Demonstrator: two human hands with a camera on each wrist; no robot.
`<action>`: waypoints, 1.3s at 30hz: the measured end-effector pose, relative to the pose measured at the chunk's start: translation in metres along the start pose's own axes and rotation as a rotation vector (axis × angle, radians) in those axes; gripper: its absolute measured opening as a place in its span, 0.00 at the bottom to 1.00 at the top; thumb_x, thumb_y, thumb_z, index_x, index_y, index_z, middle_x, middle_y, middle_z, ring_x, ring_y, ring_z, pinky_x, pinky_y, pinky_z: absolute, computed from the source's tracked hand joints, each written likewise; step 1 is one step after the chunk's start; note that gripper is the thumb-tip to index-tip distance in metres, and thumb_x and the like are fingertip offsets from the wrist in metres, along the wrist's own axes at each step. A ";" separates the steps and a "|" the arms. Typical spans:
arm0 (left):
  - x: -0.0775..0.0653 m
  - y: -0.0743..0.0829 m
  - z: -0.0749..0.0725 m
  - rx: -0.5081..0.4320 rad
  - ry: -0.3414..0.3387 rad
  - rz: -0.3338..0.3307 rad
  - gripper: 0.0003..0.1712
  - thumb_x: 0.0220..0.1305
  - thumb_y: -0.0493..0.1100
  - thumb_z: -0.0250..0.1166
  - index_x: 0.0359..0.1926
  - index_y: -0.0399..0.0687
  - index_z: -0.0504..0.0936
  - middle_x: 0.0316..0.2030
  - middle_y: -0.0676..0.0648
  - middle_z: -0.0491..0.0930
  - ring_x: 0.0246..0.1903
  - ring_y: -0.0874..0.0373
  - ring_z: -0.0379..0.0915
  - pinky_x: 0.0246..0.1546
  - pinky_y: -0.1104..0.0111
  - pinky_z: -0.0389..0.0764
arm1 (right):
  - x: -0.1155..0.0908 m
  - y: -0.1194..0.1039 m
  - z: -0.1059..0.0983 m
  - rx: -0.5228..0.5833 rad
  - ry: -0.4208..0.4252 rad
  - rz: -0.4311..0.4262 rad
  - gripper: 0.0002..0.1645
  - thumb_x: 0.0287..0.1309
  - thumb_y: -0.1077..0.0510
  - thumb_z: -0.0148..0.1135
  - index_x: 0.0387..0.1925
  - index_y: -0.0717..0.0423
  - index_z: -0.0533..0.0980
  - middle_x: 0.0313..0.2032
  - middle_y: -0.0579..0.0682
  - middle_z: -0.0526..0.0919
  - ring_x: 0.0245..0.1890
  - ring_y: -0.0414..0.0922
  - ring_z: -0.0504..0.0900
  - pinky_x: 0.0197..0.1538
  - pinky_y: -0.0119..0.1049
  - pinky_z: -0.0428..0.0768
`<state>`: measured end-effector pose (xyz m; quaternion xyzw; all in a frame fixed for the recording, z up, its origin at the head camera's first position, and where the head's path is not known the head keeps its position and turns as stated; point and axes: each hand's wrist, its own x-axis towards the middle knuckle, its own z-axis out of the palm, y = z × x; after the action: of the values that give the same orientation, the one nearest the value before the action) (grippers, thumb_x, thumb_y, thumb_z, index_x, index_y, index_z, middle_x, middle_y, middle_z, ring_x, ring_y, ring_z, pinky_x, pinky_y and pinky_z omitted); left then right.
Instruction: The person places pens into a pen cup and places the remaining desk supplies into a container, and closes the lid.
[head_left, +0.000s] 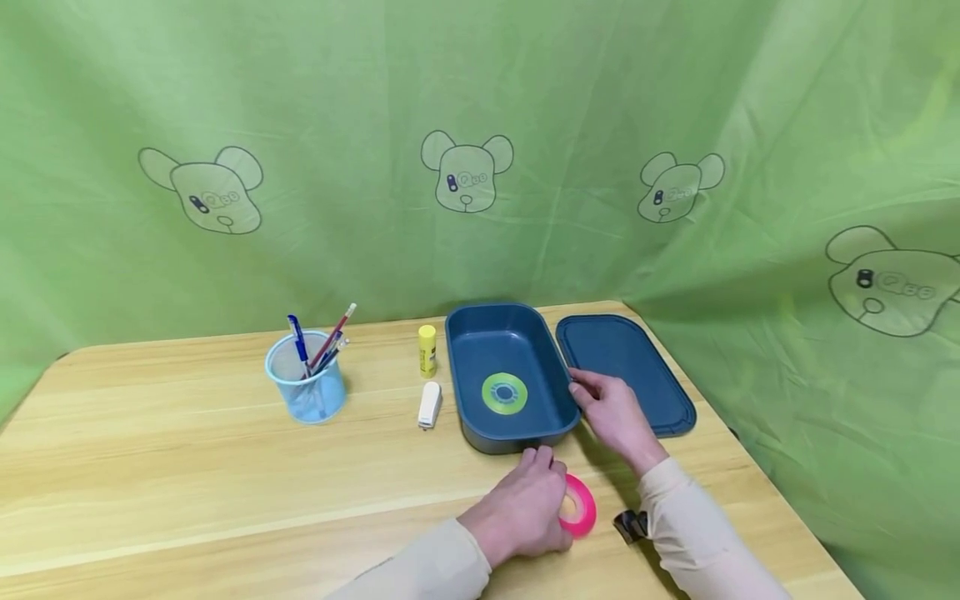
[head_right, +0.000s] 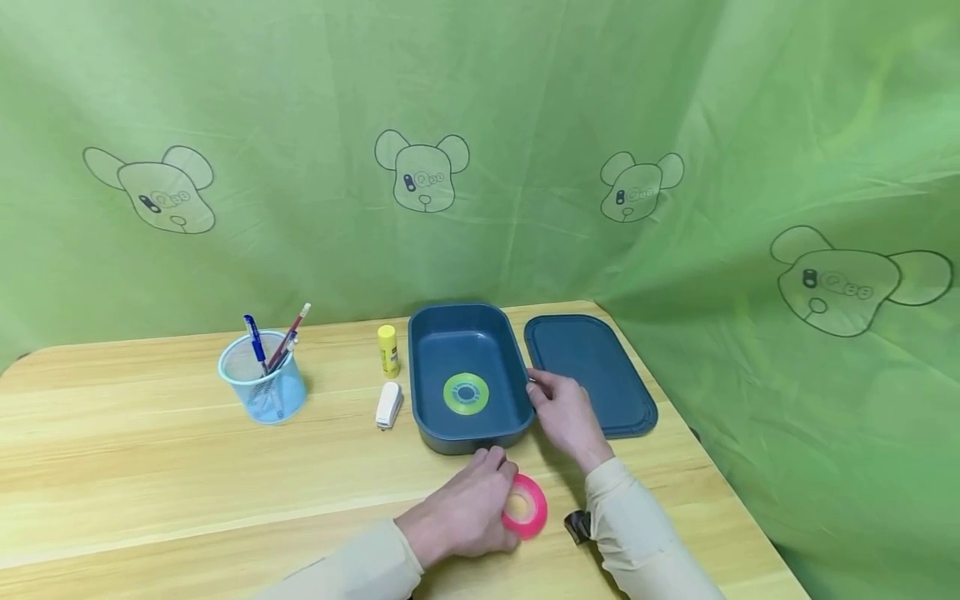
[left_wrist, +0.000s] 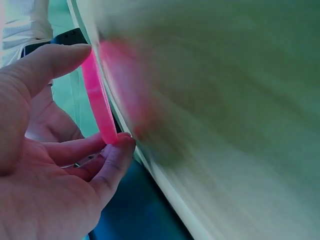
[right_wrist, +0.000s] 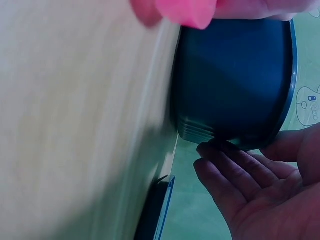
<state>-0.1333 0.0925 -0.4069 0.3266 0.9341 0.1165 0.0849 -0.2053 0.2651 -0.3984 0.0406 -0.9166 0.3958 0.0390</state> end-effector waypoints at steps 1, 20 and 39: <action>-0.001 0.000 0.000 -0.010 0.002 0.001 0.38 0.44 0.56 0.79 0.53 0.42 0.77 0.41 0.52 0.66 0.44 0.59 0.62 0.49 0.78 0.72 | 0.000 0.000 0.000 0.000 -0.001 0.000 0.24 0.73 0.58 0.50 0.64 0.66 0.70 0.56 0.64 0.78 0.58 0.58 0.75 0.58 0.53 0.76; -0.023 -0.011 -0.028 -0.170 0.058 0.055 0.39 0.46 0.55 0.78 0.56 0.42 0.77 0.42 0.55 0.67 0.45 0.63 0.62 0.46 0.80 0.72 | 0.001 0.000 0.000 -0.015 -0.007 -0.004 0.24 0.73 0.59 0.50 0.65 0.66 0.70 0.56 0.64 0.78 0.59 0.58 0.74 0.59 0.54 0.74; -0.028 -0.046 -0.077 -0.390 0.221 -0.008 0.39 0.48 0.49 0.79 0.60 0.40 0.75 0.49 0.52 0.69 0.46 0.60 0.67 0.42 0.75 0.78 | 0.000 -0.002 0.000 -0.018 -0.020 -0.001 0.25 0.74 0.58 0.49 0.66 0.67 0.68 0.57 0.65 0.77 0.59 0.60 0.74 0.60 0.54 0.74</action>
<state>-0.1575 0.0273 -0.3433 0.2856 0.8988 0.3297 0.0440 -0.2047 0.2638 -0.3971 0.0448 -0.9204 0.3873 0.0306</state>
